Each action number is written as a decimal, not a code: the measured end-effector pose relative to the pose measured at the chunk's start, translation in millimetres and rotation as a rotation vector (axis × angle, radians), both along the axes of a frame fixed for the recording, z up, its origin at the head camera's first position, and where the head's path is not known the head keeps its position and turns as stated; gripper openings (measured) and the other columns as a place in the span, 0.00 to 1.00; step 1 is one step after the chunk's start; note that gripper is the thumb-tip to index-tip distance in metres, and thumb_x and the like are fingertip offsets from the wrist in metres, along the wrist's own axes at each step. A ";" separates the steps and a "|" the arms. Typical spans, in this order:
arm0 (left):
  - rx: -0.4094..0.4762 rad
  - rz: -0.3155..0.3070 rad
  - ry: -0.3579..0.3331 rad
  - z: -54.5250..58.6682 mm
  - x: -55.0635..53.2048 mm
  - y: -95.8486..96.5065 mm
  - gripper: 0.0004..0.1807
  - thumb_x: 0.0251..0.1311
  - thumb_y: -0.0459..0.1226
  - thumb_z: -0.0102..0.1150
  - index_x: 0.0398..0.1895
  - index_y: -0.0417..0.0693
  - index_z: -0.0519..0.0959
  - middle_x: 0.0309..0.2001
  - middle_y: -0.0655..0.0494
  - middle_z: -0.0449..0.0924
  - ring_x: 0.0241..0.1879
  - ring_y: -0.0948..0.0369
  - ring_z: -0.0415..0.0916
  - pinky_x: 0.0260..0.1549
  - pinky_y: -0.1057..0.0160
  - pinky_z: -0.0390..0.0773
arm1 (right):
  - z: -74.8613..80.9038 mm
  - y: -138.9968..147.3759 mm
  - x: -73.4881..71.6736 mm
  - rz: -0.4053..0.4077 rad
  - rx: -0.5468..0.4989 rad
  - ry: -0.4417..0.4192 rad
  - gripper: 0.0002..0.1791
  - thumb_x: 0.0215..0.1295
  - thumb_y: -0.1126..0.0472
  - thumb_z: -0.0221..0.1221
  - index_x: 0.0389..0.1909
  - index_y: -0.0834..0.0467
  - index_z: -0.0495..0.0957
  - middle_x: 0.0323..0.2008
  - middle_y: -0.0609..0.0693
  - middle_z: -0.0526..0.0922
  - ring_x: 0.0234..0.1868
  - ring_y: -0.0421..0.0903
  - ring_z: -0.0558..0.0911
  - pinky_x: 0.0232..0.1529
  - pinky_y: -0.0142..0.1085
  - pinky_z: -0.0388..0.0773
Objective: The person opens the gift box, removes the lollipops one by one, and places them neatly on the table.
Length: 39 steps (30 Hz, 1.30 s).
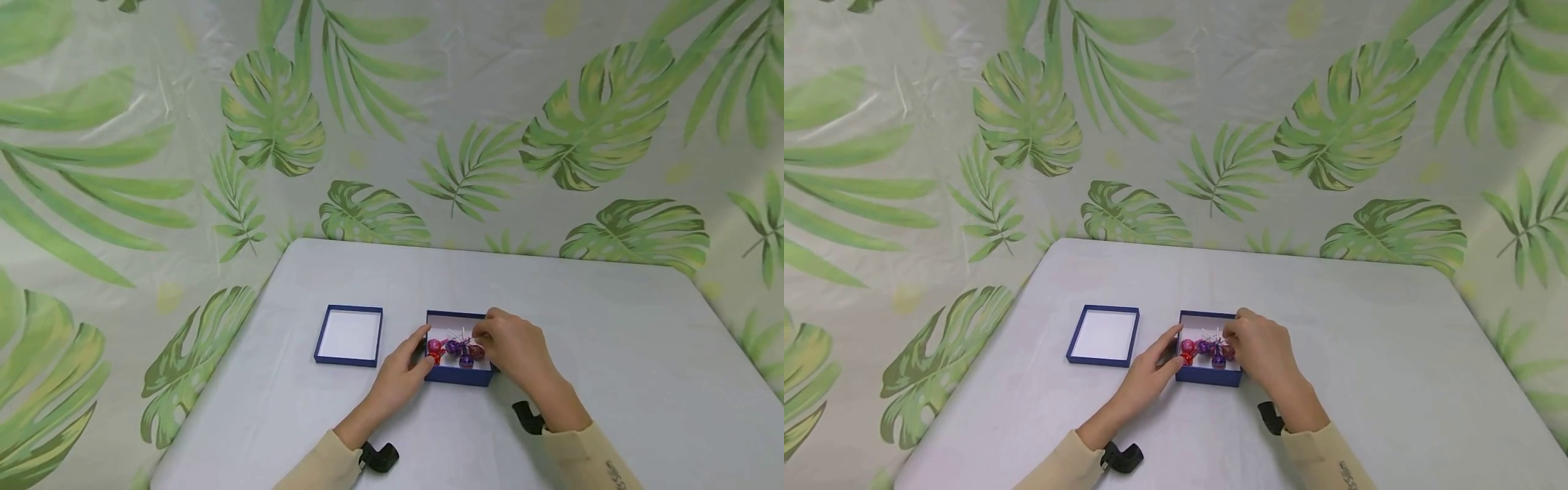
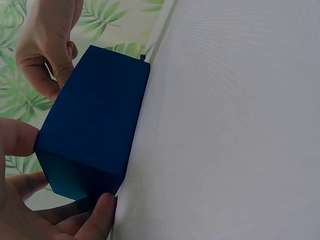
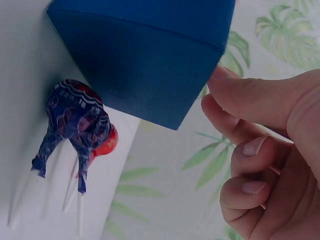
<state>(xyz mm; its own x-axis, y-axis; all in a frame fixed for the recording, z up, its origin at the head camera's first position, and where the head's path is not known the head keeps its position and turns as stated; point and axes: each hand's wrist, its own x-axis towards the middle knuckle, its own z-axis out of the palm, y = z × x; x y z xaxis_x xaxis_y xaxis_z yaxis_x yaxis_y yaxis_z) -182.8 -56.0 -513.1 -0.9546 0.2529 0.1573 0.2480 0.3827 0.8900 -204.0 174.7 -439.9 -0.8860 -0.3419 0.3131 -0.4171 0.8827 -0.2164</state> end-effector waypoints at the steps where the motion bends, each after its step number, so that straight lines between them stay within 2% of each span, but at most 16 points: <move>1: -0.003 0.002 -0.001 -0.1 0.1 -0.1 0.34 0.70 0.44 0.54 0.78 0.60 0.61 0.74 0.59 0.62 0.73 0.56 0.59 0.70 0.50 0.61 | 0.8 0.9 0.6 -0.002 -0.001 0.002 0.05 0.56 0.67 0.73 0.32 0.54 0.90 0.28 0.43 0.78 0.25 0.41 0.78 0.22 0.36 0.76; 18: -0.005 0.000 -0.014 1.5 1.3 0.6 0.33 0.72 0.42 0.53 0.79 0.60 0.59 0.75 0.58 0.60 0.74 0.55 0.58 0.70 0.49 0.61 | 19.1 18.9 19.2 -0.039 -0.011 0.097 0.05 0.56 0.65 0.73 0.34 0.54 0.90 0.31 0.43 0.80 0.24 0.39 0.77 0.19 0.33 0.73; 26: -0.001 -0.012 -0.004 0.2 0.9 -0.2 0.33 0.72 0.42 0.53 0.79 0.59 0.59 0.75 0.57 0.60 0.73 0.54 0.59 0.69 0.49 0.62 | 20.2 34.2 28.8 -0.048 -0.026 0.173 0.07 0.54 0.66 0.74 0.33 0.53 0.90 0.31 0.43 0.80 0.22 0.39 0.76 0.16 0.32 0.69; 39: -0.008 -0.014 0.008 -0.3 0.8 -0.4 0.33 0.71 0.43 0.53 0.79 0.60 0.60 0.75 0.57 0.62 0.73 0.56 0.58 0.69 0.49 0.62 | 20.6 57.5 43.7 -0.073 -0.048 0.198 0.06 0.53 0.63 0.75 0.31 0.51 0.89 0.32 0.41 0.81 0.23 0.38 0.76 0.16 0.32 0.68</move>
